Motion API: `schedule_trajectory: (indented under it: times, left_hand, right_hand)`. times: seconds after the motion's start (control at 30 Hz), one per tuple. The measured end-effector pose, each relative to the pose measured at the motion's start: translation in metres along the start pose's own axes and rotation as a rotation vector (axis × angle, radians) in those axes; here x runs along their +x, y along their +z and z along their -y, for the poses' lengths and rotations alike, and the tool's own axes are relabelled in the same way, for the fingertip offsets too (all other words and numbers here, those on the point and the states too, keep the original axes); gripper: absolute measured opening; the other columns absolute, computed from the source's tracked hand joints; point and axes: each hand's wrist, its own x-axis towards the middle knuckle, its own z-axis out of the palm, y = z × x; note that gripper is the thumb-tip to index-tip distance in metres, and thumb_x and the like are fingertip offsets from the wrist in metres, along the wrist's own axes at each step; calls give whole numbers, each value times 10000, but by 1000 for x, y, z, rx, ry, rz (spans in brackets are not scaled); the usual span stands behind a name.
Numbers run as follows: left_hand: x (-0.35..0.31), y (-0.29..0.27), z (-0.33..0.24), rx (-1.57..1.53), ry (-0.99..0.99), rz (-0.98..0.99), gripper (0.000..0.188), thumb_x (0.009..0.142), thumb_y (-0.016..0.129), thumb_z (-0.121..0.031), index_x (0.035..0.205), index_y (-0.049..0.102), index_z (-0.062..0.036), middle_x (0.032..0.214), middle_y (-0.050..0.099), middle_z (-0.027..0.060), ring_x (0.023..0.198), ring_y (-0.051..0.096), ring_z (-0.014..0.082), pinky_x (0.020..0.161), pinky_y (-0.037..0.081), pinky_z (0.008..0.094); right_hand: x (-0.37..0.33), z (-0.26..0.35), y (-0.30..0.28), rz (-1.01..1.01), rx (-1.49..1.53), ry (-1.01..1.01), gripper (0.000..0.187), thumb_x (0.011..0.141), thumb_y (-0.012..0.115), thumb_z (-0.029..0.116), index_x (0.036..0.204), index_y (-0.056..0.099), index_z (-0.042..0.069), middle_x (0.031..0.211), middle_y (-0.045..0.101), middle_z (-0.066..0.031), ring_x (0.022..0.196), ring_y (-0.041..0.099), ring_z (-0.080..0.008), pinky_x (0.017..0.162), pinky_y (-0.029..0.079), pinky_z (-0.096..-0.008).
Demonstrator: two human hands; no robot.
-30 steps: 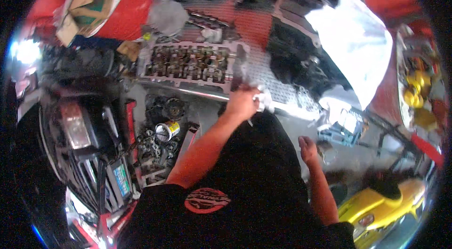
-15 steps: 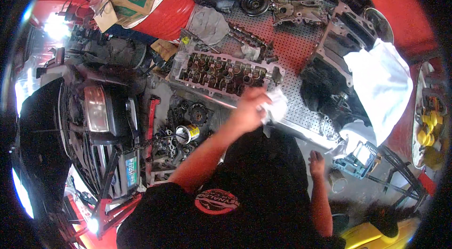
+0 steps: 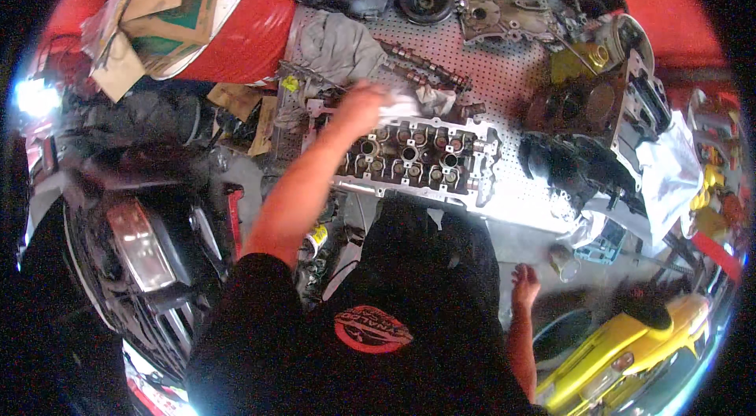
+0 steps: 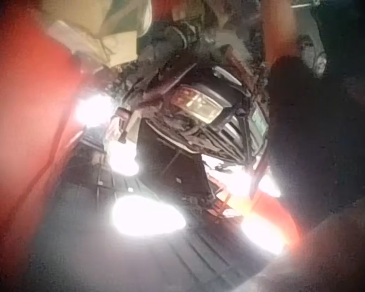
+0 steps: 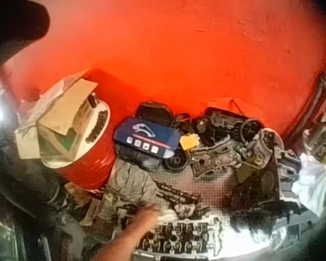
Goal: Manually assembling small components into an engine cylinder head.
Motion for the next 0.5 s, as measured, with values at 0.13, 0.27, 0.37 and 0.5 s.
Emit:
schedule_trajectory:
  times: [0.13, 0.27, 0.37, 0.5]
  left_hand:
    - [-62, -48, 94, 64, -74, -8, 231, 822, 697, -66, 1002, 789, -178, 1182, 680, 89, 1131, 616, 333, 936, 544, 444]
    - [-55, -73, 84, 250, -247, -126, 236, 773, 708, -109, 993, 767, -167, 1135, 689, 115, 1049, 651, 350, 904, 556, 460]
    - [-64, -91, 75, 255, -455, -603, 284, 737, 705, -67, 999, 765, -158, 1088, 677, 105, 1013, 657, 352, 857, 546, 482]
    - [-105, -70, 66, 307, -358, 67, 314, 812, 682, -166, 1101, 796, -211, 1168, 655, 107, 1128, 578, 338, 921, 472, 531]
  right_hand:
    - [-38, 14, 14, -22, -25, -6, 307, 1020, 643, 287, 1149, 698, 13, 1007, 744, -83, 789, 691, -165, 651, 537, -313]
    - [-52, 9, 11, -116, 88, 111, 271, 1027, 659, 258, 1149, 691, 18, 999, 741, -77, 772, 677, -142, 610, 515, -277]
    - [-59, -1, 4, -176, 127, 114, 249, 1033, 667, 240, 1149, 685, 20, 989, 737, -70, 767, 674, -140, 597, 508, -268]
    - [-68, -1, 25, -132, 100, 87, 251, 1035, 665, 246, 1152, 682, 24, 977, 733, -61, 769, 677, -148, 602, 513, -271]
